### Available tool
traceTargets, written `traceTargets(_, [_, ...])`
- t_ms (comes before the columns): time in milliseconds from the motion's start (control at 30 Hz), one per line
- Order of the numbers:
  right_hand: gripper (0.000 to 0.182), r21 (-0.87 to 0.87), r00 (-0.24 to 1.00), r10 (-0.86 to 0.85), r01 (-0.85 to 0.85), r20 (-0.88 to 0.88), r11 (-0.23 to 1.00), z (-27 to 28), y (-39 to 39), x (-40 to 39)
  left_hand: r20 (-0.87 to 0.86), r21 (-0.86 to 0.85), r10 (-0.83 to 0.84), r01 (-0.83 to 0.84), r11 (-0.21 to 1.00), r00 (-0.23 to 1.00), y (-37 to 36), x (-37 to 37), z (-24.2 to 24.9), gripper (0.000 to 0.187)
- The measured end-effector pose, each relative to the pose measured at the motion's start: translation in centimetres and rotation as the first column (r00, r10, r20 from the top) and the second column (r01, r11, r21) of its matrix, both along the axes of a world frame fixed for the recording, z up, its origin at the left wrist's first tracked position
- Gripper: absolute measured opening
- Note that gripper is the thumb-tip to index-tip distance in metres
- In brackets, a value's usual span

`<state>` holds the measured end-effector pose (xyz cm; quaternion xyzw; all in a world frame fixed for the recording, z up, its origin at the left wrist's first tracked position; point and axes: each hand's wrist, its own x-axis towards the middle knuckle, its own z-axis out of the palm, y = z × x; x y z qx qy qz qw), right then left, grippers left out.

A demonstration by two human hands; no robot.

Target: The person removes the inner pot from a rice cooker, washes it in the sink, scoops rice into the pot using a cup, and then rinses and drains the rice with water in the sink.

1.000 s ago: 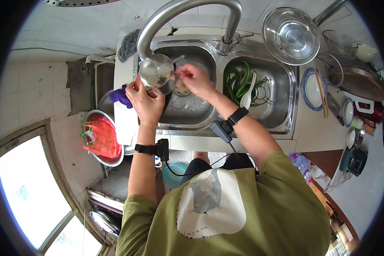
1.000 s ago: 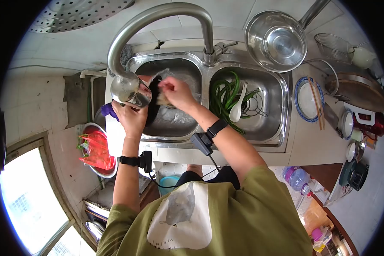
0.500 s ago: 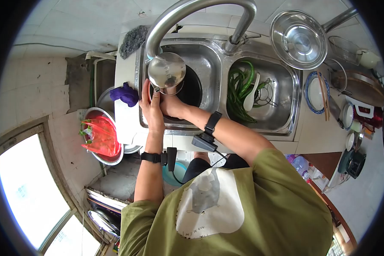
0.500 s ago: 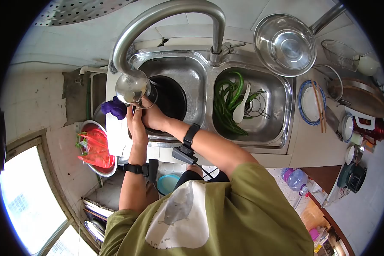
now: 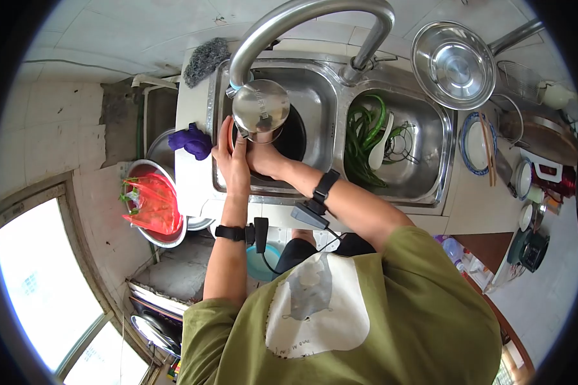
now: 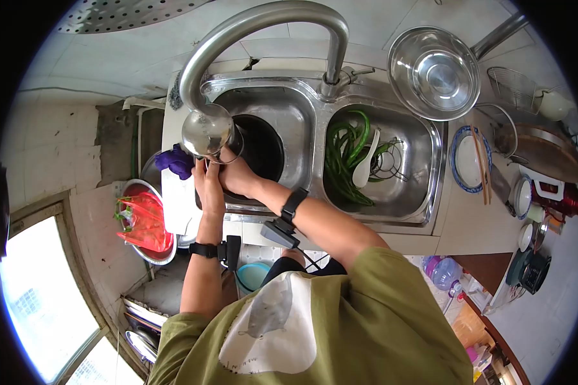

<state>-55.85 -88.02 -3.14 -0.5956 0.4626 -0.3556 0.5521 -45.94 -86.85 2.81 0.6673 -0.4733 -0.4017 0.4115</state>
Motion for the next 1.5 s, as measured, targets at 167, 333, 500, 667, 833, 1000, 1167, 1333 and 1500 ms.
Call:
traceTargets(167, [0.031, -0.347, 0.937, -0.107, -0.016, -0.334, 0.938, 1.5, -3.2, -5.1, 0.211, 0.044, -0.069, 0.061, 0.997, 0.975, 0.8, -0.6, 2.5, 0.061])
traceTargets(333, [0.054, 0.237, 0.683, 0.232, -0.088, -0.692, 0.967, 3.9, 0.7, -4.6, 0.217, -0.008, -0.069, 0.073, 0.997, 0.974, -0.8, -0.4, 1.5, 0.067])
traceTargets(500, [0.032, 0.663, 0.662, -0.436, -0.123, 0.610, 0.739, 4.7, 2.9, -2.9, -0.069, 0.062, -0.009, 0.013, 0.998, 0.998, 0.5, -0.9, -1.2, 0.062])
traceTargets(667, [0.023, 0.397, 0.942, -0.132, -0.001, 0.309, 0.918, 5.3, 5.6, -5.8, -0.438, 0.027, -0.053, 0.072, 0.997, 0.897, -0.3, 0.1, -1.5, 0.058])
traceTargets(833, [0.010, -0.314, 0.618, 0.005, -0.407, -0.786, 0.858, 2.3, 3.6, -14.2, 0.056, 0.092, -0.087, 0.081, 0.992, 0.995, -0.2, 0.7, -0.1, 0.057])
traceTargets(1000, [0.012, -0.587, 0.622, -0.259, -0.406, -0.739, 0.700, 1.2, -2.2, -11.1, 0.049, 0.100, -0.078, 0.073, 0.992, 0.996, 0.2, -1.4, 0.2, 0.037])
traceTargets(1167, [0.021, -0.527, 0.696, -0.318, -0.102, -0.644, 0.844, -1.6, -0.8, -7.6, 0.182, -0.020, -0.030, 0.034, 0.999, 0.983, -0.4, -3.2, 1.2, 0.036])
traceTargets(1333, [0.031, 0.224, 0.838, 0.320, -0.242, -0.441, 0.944, 0.6, 1.4, -4.3, 0.216, -0.107, -0.080, 0.105, 0.989, 0.973, -2.0, -1.4, -2.6, 0.041])
traceTargets(1500, [0.033, 0.185, 0.870, -0.272, 0.212, 0.411, 0.960, 3.9, 0.6, -3.4, -0.350, 0.174, 0.093, -0.032, 0.984, 0.932, -0.1, -2.4, 1.9, 0.027])
